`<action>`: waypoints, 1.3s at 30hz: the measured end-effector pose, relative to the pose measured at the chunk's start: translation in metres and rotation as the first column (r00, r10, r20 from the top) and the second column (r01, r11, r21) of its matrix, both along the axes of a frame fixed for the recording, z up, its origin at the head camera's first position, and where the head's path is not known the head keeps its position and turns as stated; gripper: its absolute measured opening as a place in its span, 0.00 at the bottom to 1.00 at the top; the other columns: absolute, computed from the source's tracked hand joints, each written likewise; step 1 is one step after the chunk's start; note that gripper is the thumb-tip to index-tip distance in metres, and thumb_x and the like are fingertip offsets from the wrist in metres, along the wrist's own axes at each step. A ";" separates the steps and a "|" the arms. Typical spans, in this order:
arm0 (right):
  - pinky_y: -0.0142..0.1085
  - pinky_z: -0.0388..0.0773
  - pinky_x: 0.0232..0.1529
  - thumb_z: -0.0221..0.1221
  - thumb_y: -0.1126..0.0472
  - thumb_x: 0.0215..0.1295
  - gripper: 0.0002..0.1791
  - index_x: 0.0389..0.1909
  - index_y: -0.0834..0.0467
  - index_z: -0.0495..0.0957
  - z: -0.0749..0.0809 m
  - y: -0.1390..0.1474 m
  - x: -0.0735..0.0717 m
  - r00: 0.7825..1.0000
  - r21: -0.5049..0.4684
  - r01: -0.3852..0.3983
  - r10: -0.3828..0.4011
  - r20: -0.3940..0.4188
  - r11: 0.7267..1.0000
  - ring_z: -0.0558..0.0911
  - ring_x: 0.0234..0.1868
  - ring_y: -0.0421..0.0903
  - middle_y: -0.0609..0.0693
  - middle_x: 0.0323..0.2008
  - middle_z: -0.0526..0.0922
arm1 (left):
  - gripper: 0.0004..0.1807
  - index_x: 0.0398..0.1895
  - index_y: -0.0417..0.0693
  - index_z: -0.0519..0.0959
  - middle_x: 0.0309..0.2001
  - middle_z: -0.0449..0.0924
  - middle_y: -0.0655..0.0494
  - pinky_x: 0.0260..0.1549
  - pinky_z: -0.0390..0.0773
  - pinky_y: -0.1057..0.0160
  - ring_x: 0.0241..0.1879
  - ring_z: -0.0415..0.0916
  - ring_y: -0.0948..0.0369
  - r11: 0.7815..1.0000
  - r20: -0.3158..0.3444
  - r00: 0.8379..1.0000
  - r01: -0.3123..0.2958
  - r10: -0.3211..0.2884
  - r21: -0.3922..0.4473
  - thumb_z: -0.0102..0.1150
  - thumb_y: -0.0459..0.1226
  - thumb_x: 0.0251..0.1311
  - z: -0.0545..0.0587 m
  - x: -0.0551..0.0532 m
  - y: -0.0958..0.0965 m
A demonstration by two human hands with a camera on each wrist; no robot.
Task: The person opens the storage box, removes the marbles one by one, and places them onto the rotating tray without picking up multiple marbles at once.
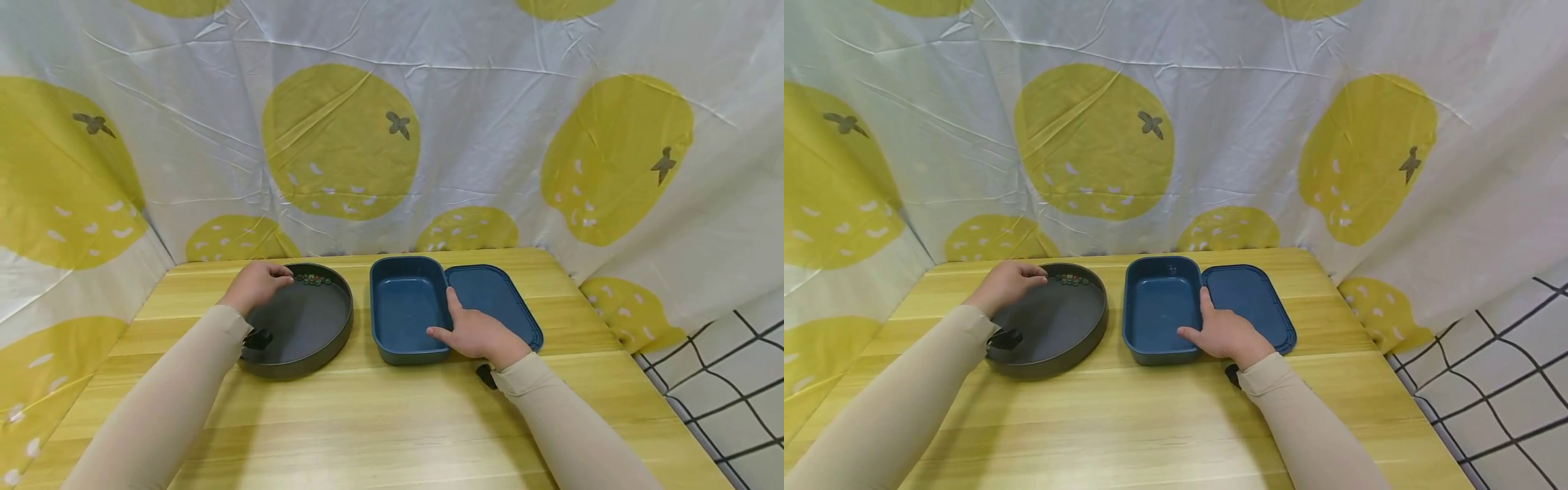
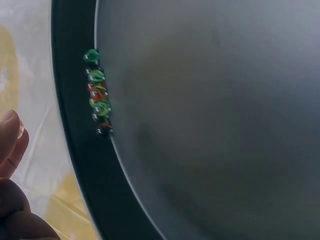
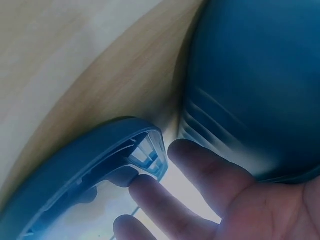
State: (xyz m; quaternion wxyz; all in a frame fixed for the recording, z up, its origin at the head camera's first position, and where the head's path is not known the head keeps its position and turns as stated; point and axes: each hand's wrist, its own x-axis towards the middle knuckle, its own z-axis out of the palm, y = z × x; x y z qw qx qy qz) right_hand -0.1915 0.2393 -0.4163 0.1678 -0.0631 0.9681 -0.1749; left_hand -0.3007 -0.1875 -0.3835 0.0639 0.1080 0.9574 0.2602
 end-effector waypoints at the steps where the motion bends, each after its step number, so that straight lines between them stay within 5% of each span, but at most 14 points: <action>1: 0.58 0.76 0.66 0.51 0.26 0.73 0.63 0.85 0.61 0.27 0.000 0.000 0.000 1.000 -0.001 0.001 -0.001 0.000 1.000 0.80 0.67 0.64 0.68 0.67 0.79 | 0.20 0.64 0.42 0.83 0.64 0.82 0.38 0.61 0.77 0.40 0.63 0.78 0.40 1.000 -0.004 1.000 0.000 0.000 0.001 0.57 0.44 0.78 -0.002 0.000 -0.001; 16: 0.58 0.76 0.67 0.51 0.26 0.73 0.63 0.85 0.61 0.28 -0.002 0.002 0.000 1.000 -0.012 0.010 -0.010 -0.004 1.000 0.80 0.68 0.63 0.68 0.68 0.78 | 0.22 0.67 0.42 0.81 0.67 0.80 0.38 0.65 0.74 0.38 0.68 0.74 0.37 1.000 0.040 0.999 -0.010 0.009 0.004 0.55 0.44 0.80 -0.015 -0.001 -0.006; 39: 0.58 0.76 0.67 0.51 0.26 0.73 0.63 0.85 0.61 0.28 -0.004 0.001 -0.001 1.000 -0.010 0.011 -0.011 -0.007 1.000 0.79 0.69 0.64 0.70 0.70 0.76 | 0.22 0.66 0.42 0.81 0.67 0.79 0.36 0.61 0.77 0.39 0.68 0.73 0.36 1.000 0.058 0.998 -0.008 0.007 0.008 0.55 0.45 0.79 -0.021 -0.002 -0.009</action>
